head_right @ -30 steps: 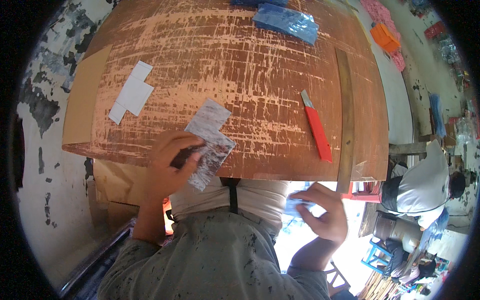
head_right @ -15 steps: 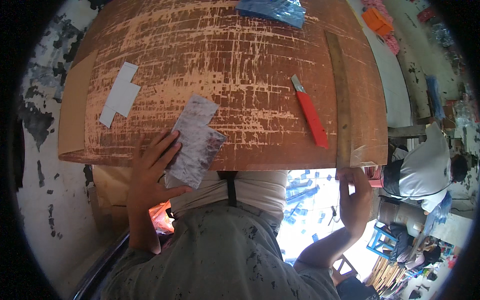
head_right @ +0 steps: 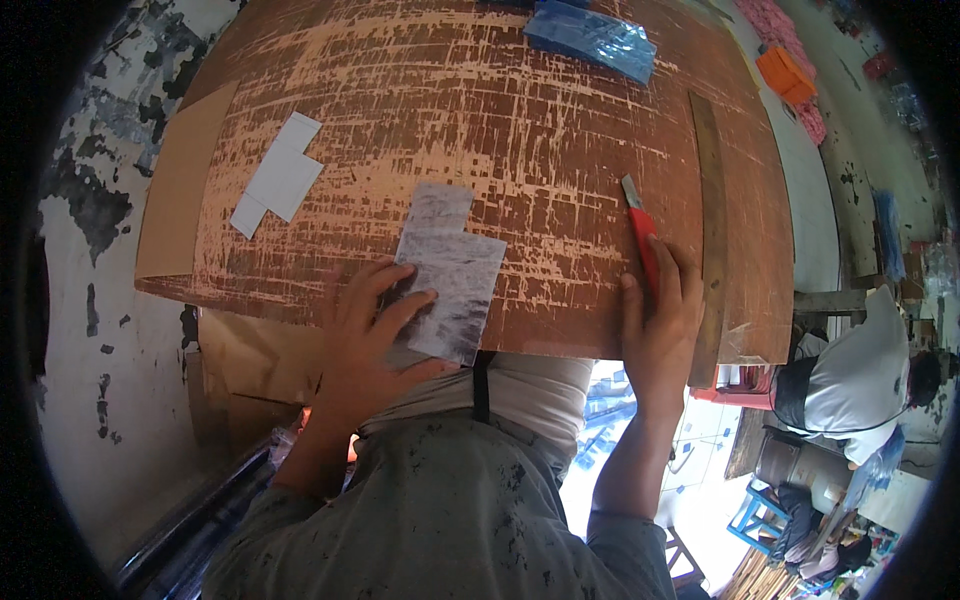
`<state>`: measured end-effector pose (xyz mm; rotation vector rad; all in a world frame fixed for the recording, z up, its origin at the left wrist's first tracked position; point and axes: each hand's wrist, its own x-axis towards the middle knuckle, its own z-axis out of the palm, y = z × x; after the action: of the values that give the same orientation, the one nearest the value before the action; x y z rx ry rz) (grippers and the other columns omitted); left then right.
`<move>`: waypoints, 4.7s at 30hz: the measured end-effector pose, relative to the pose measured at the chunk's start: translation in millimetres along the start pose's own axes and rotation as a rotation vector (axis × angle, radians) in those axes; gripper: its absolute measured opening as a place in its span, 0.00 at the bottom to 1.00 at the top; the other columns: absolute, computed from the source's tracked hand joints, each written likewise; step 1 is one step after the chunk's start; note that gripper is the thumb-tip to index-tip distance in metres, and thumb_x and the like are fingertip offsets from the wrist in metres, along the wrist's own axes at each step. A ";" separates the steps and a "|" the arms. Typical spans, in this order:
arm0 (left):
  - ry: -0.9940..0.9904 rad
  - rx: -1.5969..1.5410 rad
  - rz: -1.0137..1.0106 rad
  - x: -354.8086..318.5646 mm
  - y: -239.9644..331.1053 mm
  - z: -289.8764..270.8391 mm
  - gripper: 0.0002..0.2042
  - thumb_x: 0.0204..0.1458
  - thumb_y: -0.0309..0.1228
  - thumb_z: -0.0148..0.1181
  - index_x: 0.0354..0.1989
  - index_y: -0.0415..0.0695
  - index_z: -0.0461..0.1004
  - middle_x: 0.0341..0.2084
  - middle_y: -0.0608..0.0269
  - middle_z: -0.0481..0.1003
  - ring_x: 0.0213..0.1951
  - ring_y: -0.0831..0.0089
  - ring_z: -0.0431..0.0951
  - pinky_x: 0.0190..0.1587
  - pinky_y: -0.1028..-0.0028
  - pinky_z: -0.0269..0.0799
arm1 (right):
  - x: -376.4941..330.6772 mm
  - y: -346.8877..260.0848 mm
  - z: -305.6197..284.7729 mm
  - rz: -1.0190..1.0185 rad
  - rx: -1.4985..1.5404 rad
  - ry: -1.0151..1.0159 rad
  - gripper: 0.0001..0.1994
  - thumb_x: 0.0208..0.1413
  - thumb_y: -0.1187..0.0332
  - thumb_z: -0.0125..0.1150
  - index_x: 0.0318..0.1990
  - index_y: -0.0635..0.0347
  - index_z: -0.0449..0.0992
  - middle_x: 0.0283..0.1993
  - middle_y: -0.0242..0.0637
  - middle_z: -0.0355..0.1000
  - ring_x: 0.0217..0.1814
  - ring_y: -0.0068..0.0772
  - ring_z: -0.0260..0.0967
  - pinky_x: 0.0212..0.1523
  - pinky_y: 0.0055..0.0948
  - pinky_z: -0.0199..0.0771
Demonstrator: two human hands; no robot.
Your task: The person cuts a silver sheet using a utility knife while holding a ruler against the sheet for precision, then handles small pieces of the sheet.
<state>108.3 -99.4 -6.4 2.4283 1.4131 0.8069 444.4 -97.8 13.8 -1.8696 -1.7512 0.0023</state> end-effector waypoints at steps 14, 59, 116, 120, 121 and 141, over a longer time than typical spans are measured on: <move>-0.215 -0.109 0.107 28.7 -24.0 -15.3 0.27 0.58 0.46 0.74 0.65 0.49 0.80 0.74 0.65 0.72 0.77 0.59 0.68 0.81 0.34 0.44 | -22.7 -11.6 -20.2 0.286 0.642 -0.102 0.21 0.73 0.67 0.62 0.69 0.69 0.77 0.49 0.41 0.77 0.46 0.30 0.75 0.47 0.30 0.74; -0.135 0.116 0.084 60.9 -24.2 25.6 0.27 0.71 0.30 0.51 0.79 0.45 0.65 0.83 0.62 0.58 0.84 0.57 0.53 0.81 0.29 0.37 | -16.3 -95.0 -9.8 -0.324 0.004 -0.654 0.19 0.73 0.68 0.60 0.68 0.59 0.73 0.45 0.47 0.80 0.37 0.55 0.82 0.35 0.49 0.82; -0.186 0.177 0.090 62.9 -30.2 24.5 0.27 0.75 0.37 0.48 0.81 0.50 0.63 0.84 0.69 0.56 0.83 0.58 0.54 0.81 0.31 0.37 | -2.0 -91.3 -14.2 -0.325 -0.130 -0.932 0.09 0.76 0.65 0.57 0.47 0.61 0.68 0.36 0.51 0.78 0.36 0.60 0.80 0.35 0.55 0.78; -0.196 0.187 0.077 62.5 -28.9 23.1 0.27 0.75 0.37 0.47 0.81 0.50 0.63 0.84 0.69 0.56 0.83 0.58 0.54 0.82 0.31 0.36 | -2.3 -87.7 -23.6 -0.318 -0.131 -0.993 0.07 0.71 0.73 0.52 0.51 0.63 0.67 0.38 0.53 0.77 0.35 0.59 0.82 0.34 0.52 0.83; -0.196 0.185 0.079 62.2 -28.8 23.7 0.27 0.75 0.37 0.47 0.81 0.50 0.63 0.84 0.69 0.56 0.83 0.58 0.54 0.82 0.31 0.36 | -2.4 -86.4 -24.6 -0.316 -0.132 -0.993 0.07 0.71 0.73 0.52 0.51 0.63 0.67 0.38 0.53 0.77 0.35 0.59 0.82 0.34 0.52 0.83; -0.155 0.154 0.084 62.9 -29.6 27.8 0.26 0.74 0.37 0.50 0.80 0.49 0.65 0.84 0.68 0.56 0.83 0.57 0.54 0.81 0.31 0.39 | -15.1 -69.1 -29.1 -0.334 -0.198 -0.909 0.10 0.78 0.62 0.54 0.51 0.59 0.69 0.34 0.49 0.76 0.27 0.53 0.81 0.25 0.50 0.80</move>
<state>126.5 -28.1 -20.6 2.6165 1.3692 0.5310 389.9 -124.7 60.2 -1.8062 -2.7330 0.6651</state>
